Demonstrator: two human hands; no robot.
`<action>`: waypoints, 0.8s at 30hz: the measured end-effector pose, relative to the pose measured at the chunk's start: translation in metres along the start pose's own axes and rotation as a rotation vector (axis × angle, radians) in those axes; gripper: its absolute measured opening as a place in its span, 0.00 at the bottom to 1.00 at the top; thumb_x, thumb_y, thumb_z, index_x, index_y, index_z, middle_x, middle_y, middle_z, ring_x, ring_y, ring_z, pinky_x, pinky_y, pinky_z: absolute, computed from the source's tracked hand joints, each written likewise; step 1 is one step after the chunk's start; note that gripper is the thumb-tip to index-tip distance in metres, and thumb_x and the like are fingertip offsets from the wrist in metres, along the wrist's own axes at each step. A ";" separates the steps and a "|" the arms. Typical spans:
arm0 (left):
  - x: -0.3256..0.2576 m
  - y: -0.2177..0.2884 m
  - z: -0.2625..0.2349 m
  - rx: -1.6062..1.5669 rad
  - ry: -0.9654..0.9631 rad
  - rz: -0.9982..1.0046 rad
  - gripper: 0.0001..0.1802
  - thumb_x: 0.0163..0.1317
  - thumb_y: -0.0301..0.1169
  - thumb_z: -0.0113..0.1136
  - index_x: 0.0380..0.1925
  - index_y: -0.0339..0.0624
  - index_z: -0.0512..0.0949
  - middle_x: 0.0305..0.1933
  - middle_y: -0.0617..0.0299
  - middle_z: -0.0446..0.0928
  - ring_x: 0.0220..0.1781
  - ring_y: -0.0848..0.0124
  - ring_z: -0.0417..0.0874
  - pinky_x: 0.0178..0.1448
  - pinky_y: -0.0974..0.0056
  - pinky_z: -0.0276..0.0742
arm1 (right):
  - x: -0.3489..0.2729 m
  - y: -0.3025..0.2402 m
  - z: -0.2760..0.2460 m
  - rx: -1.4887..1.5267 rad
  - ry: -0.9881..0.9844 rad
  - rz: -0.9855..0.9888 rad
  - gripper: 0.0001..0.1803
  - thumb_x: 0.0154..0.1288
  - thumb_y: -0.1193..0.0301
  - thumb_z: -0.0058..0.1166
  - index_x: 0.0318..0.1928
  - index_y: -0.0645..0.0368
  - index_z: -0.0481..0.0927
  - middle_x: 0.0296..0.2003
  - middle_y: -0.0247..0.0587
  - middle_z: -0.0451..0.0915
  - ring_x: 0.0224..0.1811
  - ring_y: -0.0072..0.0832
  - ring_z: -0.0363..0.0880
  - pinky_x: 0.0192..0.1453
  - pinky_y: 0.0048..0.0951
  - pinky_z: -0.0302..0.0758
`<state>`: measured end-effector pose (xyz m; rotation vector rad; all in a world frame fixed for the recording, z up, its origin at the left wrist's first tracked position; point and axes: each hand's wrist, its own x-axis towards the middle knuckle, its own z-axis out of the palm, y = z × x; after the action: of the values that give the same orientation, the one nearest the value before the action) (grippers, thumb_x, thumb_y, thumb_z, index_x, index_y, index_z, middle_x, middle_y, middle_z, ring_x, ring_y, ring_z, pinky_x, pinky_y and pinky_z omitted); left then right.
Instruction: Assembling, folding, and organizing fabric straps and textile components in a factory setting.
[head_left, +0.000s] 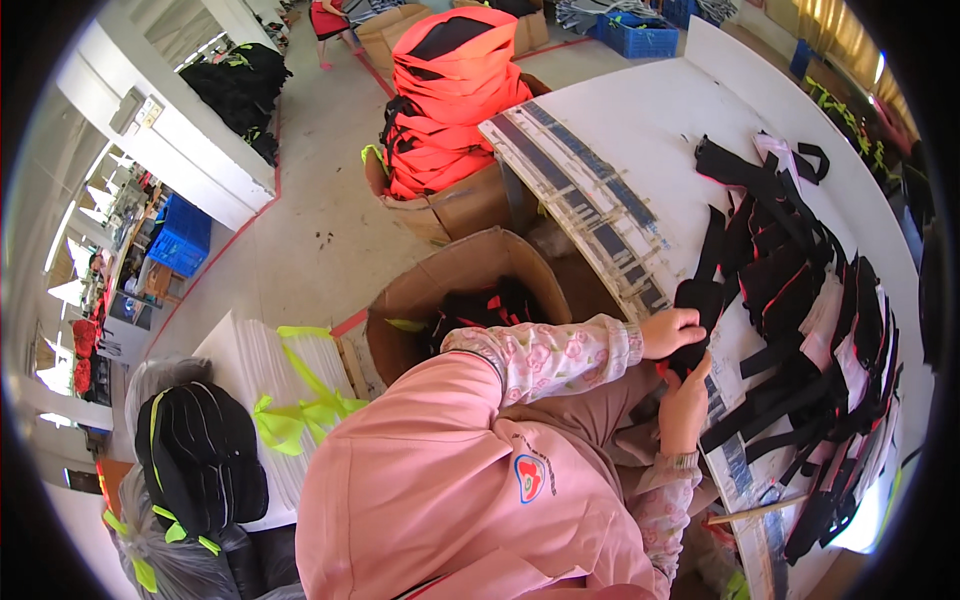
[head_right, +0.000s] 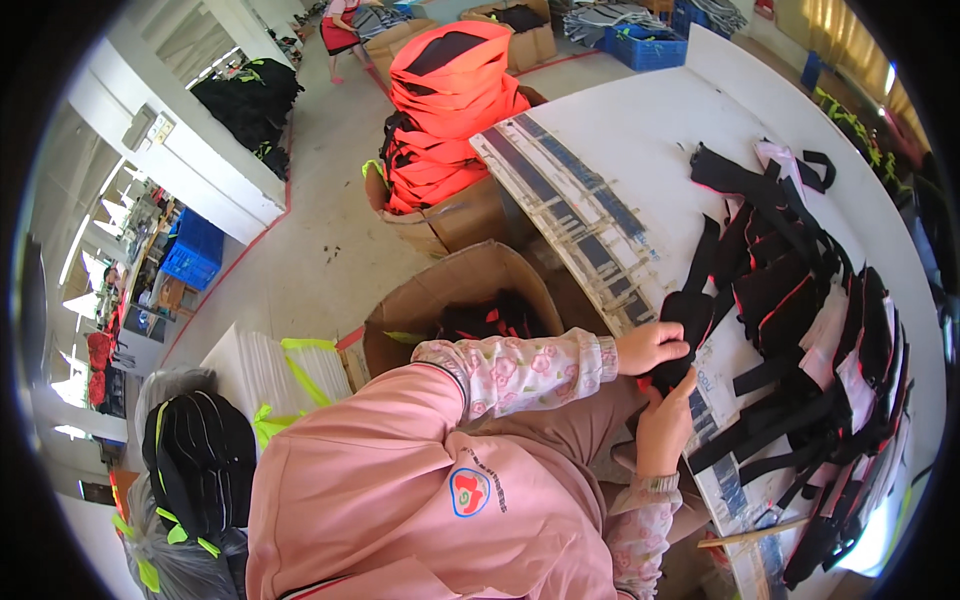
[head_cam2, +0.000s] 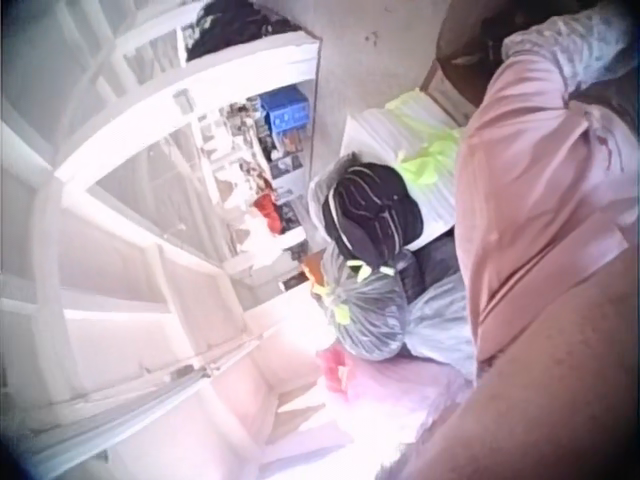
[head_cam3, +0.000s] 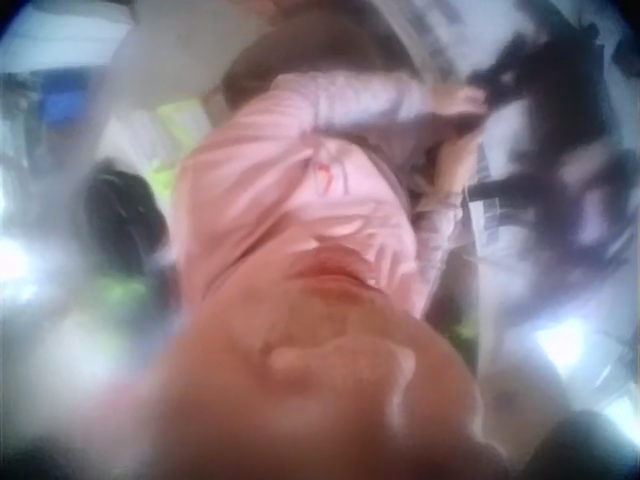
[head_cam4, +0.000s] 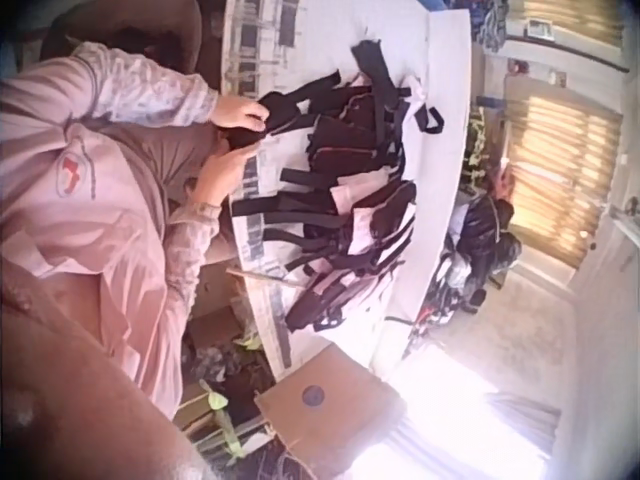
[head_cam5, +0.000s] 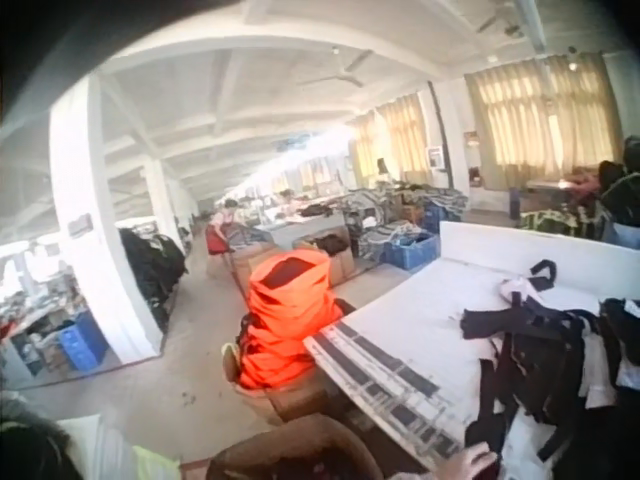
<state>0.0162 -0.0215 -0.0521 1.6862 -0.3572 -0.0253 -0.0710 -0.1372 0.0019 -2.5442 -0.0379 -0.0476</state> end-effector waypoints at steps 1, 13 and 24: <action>0.002 -0.001 0.003 0.005 0.016 -0.032 0.16 0.62 0.42 0.55 0.25 0.40 0.72 0.19 0.63 0.67 0.25 0.76 0.67 0.33 0.65 0.66 | 0.000 -0.001 0.001 0.029 -0.002 0.025 0.33 0.61 0.68 0.53 0.62 0.63 0.53 0.33 0.65 0.77 0.37 0.59 0.76 0.36 0.50 0.72; 0.073 -0.006 -0.105 0.671 0.635 0.190 0.19 0.60 0.46 0.53 0.21 0.41 0.73 0.22 0.48 0.75 0.26 0.46 0.76 0.29 0.48 0.68 | 0.007 -0.023 0.005 0.643 -0.239 0.086 0.13 0.63 0.67 0.50 0.34 0.67 0.74 0.18 0.49 0.70 0.21 0.33 0.67 0.29 0.34 0.67; 0.081 -0.009 -0.230 0.877 0.751 0.168 0.22 0.61 0.46 0.49 0.20 0.36 0.74 0.23 0.43 0.75 0.29 0.43 0.76 0.34 0.46 0.69 | -0.029 -0.080 -0.026 0.804 -0.358 -0.116 0.13 0.64 0.70 0.48 0.27 0.67 0.68 0.16 0.52 0.64 0.17 0.38 0.58 0.23 0.36 0.61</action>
<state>0.1465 0.1806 -0.0108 2.3472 0.0960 0.9873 -0.1032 -0.0864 0.0668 -1.7170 -0.2847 0.3161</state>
